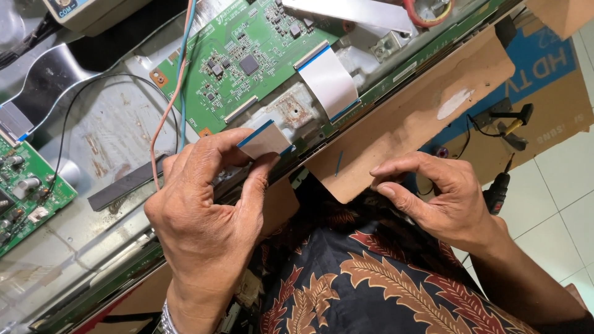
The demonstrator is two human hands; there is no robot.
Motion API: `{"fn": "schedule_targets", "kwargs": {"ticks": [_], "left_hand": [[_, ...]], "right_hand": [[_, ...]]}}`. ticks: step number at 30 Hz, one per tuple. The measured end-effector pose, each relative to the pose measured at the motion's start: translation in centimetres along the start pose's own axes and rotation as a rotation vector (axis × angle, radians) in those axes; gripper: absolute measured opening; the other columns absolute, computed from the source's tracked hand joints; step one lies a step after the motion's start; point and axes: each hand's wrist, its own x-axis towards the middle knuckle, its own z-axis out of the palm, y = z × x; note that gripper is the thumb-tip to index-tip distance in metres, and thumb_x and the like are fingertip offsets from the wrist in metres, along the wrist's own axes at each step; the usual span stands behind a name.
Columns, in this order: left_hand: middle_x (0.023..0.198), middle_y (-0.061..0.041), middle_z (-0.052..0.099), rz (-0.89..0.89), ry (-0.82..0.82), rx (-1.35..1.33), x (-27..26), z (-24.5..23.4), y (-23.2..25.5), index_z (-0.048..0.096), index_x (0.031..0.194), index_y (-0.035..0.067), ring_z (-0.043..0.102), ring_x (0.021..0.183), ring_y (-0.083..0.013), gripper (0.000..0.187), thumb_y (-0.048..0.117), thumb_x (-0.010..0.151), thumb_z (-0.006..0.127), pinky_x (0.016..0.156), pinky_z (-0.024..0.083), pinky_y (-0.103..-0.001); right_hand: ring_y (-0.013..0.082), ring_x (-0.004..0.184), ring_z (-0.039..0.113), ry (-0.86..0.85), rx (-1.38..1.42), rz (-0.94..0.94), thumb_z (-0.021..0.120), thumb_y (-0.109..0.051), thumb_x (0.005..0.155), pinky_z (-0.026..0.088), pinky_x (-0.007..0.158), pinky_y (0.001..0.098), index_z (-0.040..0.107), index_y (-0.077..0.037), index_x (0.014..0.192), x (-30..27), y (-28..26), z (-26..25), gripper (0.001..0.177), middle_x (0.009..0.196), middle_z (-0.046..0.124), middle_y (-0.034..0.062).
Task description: The person uses a small knife to scrape a white rectangular object, then uses scissors to trim it. They peel off a blue backing and attach the object to a circuit board on a workbench.
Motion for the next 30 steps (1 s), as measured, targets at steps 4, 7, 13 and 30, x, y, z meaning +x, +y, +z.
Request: {"fn": "schedule_targets", "kwargs": {"ticks": [4,7,13,30], "left_hand": [[0.098,-0.002,0.074,0.015,-0.017,-0.006,0.2,-0.1,0.2,0.07,0.115,0.01,0.07,0.09,-0.0199,0.032,0.008,0.09,0.088,0.089,0.045,-0.035],[0.098,0.0,0.072,0.028,-0.049,-0.011,0.3,-0.3,0.2,0.068,0.116,0.01,0.07,0.089,-0.0178,0.03,0.008,0.092,0.086,0.088,0.042,-0.035],[0.099,0.0,0.071,0.05,-0.052,0.014,0.2,-0.2,0.1,0.067,0.116,0.01,0.069,0.09,-0.0194,0.029,0.007,0.093,0.084,0.09,0.043,-0.036],[0.097,0.001,0.071,0.064,-0.01,-0.026,-0.3,0.1,-0.3,0.068,0.118,0.011,0.067,0.091,-0.0214,0.031,0.003,0.092,0.083,0.094,0.04,-0.038]], "right_hand": [[0.0154,0.084,0.078,0.014,-0.008,-0.017,0.073,-0.017,0.091,0.063,0.077,0.0231,0.072,-0.003,0.105,0.6,-0.7,0.7,0.019,0.094,0.079,0.0072],[0.0184,0.083,0.078,0.107,-0.028,-0.122,0.073,-0.009,0.093,0.065,0.078,0.0244,0.071,0.002,0.103,1.8,-1.7,2.0,0.015,0.094,0.078,0.0125],[0.0195,0.087,0.07,0.264,-0.208,-0.319,0.086,-0.008,0.092,0.063,0.079,0.0279,0.071,-0.002,0.109,4.9,-3.2,4.7,0.023,0.096,0.075,0.0123],[0.0232,0.069,0.06,-0.27,-0.407,-0.55,0.068,-0.016,0.11,0.044,0.052,0.0376,0.062,-0.003,0.106,11.2,-5.1,0.4,0.014,0.083,0.061,0.0063]]}}
